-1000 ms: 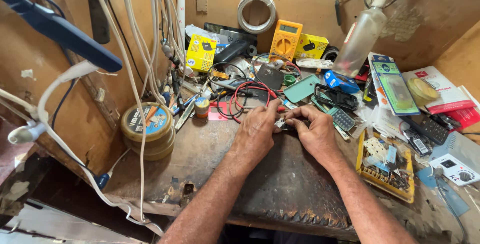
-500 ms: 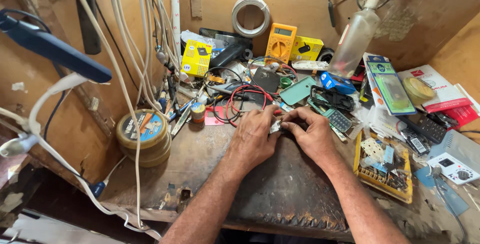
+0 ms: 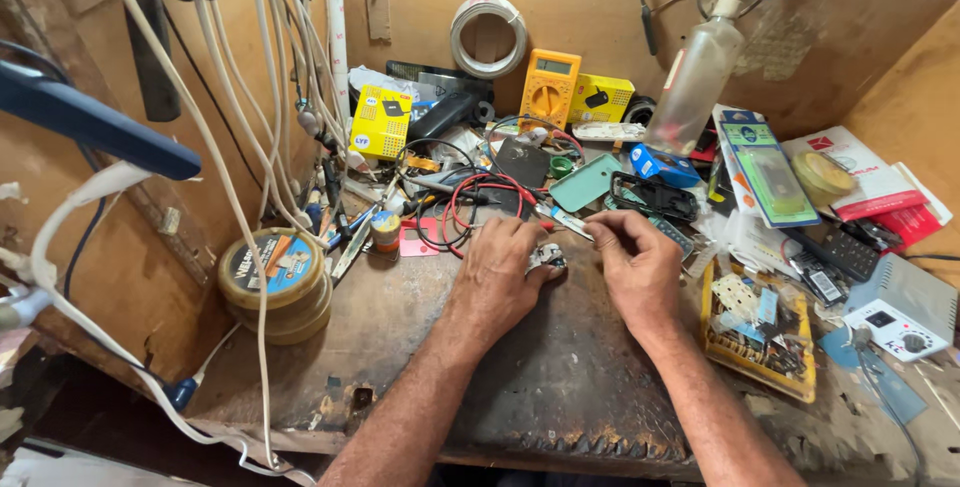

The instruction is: The person uses a multimeter to test a small circuit board and a white power adapter on a cluttered workbench. They connect the multimeter probes to various points on the components while observing the readings on the multimeter display.

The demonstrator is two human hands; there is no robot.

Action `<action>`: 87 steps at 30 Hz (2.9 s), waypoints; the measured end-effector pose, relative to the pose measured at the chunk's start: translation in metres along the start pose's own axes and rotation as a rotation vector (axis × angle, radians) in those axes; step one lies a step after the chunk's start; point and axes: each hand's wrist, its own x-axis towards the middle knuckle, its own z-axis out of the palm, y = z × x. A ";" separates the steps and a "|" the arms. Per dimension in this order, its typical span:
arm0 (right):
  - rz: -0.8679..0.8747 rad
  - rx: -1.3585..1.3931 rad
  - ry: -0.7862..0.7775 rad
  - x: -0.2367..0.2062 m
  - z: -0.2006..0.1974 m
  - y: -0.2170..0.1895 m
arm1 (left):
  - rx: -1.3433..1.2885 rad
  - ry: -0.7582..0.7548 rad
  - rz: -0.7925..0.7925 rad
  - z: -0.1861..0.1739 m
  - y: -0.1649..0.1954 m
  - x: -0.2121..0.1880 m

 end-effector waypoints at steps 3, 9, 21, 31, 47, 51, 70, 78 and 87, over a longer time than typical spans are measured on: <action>-0.028 -0.109 0.109 -0.002 -0.007 -0.003 | 0.005 -0.003 -0.005 -0.001 0.000 -0.001; -0.011 -0.444 0.122 -0.003 -0.025 0.001 | -0.014 -0.013 -0.002 -0.003 -0.001 0.002; 0.078 -0.633 0.040 -0.018 -0.022 0.000 | -0.083 0.032 -0.029 -0.005 0.000 0.001; 0.080 -0.338 -0.018 -0.026 -0.015 -0.021 | -0.029 0.032 -0.013 -0.004 0.000 0.001; -0.048 -0.389 -0.088 -0.023 -0.014 -0.029 | 0.050 0.056 0.032 0.003 -0.002 -0.002; -0.080 -0.366 -0.089 -0.022 -0.013 -0.033 | 0.041 0.064 0.037 0.005 -0.003 -0.002; -0.083 -0.407 -0.114 -0.019 -0.010 -0.029 | 0.024 0.029 0.043 0.000 -0.002 -0.001; -0.114 -0.413 -0.118 -0.019 -0.010 -0.025 | -0.027 0.017 0.042 -0.004 0.003 -0.001; -0.081 -0.374 -0.124 -0.017 -0.011 -0.024 | -0.091 -0.039 -0.082 -0.008 0.007 0.002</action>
